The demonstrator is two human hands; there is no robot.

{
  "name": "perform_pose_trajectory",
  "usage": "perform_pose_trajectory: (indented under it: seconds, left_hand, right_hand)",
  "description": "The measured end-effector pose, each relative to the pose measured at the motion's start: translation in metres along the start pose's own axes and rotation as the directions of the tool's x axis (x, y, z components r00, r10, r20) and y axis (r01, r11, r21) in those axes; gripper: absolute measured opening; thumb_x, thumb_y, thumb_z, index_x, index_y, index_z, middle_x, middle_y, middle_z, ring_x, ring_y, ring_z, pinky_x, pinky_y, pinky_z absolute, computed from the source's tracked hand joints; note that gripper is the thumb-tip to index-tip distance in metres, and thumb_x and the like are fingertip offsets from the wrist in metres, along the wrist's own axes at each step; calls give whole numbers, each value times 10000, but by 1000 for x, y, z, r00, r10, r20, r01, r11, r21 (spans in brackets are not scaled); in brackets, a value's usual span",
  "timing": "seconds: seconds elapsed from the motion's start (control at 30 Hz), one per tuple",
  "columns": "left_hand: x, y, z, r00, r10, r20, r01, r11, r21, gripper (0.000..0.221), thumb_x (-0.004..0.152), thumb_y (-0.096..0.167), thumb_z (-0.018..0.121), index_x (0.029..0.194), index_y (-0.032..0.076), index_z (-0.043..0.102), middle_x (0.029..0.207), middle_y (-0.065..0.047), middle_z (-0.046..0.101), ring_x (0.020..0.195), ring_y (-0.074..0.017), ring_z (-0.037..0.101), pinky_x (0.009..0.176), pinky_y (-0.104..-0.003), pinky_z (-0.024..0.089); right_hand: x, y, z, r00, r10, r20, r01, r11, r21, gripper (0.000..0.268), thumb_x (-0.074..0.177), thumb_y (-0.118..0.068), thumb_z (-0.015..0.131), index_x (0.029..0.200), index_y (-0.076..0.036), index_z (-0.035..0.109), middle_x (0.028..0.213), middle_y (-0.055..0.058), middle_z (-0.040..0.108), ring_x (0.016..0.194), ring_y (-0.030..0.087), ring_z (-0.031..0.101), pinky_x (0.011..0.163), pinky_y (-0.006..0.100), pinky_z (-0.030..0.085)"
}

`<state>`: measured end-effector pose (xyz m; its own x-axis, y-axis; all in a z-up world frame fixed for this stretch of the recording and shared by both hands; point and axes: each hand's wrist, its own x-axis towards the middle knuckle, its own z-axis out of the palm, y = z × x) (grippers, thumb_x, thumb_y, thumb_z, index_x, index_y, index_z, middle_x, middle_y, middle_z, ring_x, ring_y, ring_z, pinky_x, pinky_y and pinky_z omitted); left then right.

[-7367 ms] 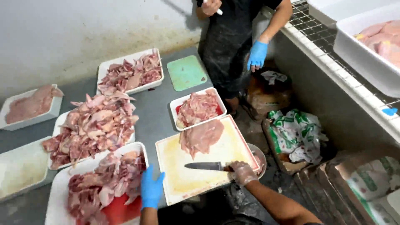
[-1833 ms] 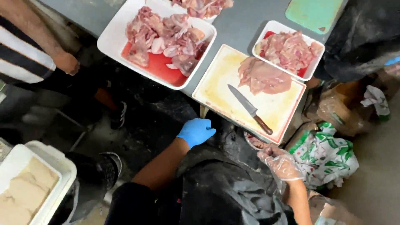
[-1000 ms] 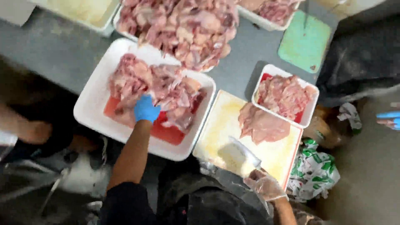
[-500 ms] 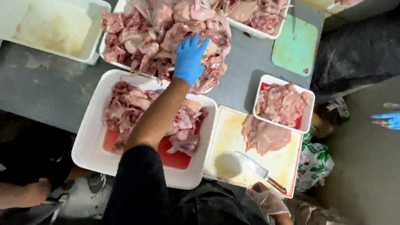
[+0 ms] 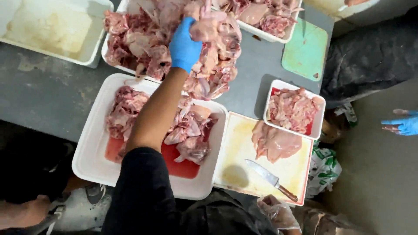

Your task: A person is trimming and slicing raw chicken breasts on a cutting board using a knife in a food production environment.

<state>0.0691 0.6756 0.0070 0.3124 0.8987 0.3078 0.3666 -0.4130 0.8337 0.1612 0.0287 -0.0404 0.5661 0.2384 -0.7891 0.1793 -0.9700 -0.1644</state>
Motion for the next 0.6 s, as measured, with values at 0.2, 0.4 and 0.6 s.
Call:
perform_pose_trajectory:
  seconds: [0.2, 0.4, 0.6]
  left_hand:
    - [65, -81, -58, 916, 39, -398, -93, 989, -117, 255, 832, -38, 613, 967, 132, 481, 889, -62, 503, 827, -225, 475, 719, -432, 377]
    - [28, -129, -71, 917, -397, 40, 357, 860, 366, 828, 984, 491, 811, 1580, 266, 283, 1473, -223, 422, 1321, -507, 511, 1011, -650, 520]
    - [1, -136, -69, 849, -498, 175, 391, 817, 424, 918, 1032, 693, 604, 1705, 250, 165, 1671, -272, 296, 1515, -489, 326, 1178, -644, 348]
  right_hand:
    - [-11, 17, 1, 993, 46, -108, -48, 999, -21, 265, 871, -444, 829, 861, -190, 755, 803, -41, 771, 788, 102, 647, 806, 239, 505]
    - [-21, 2, -5, 993, 81, -81, -84, 996, -37, 268, 879, -463, 805, 909, -198, 775, 876, -27, 804, 842, 129, 688, 867, 255, 513]
    - [-15, 27, 8, 995, 78, -59, -79, 997, -6, 277, 880, -490, 813, 944, -221, 793, 895, -70, 813, 843, 87, 701, 851, 224, 521]
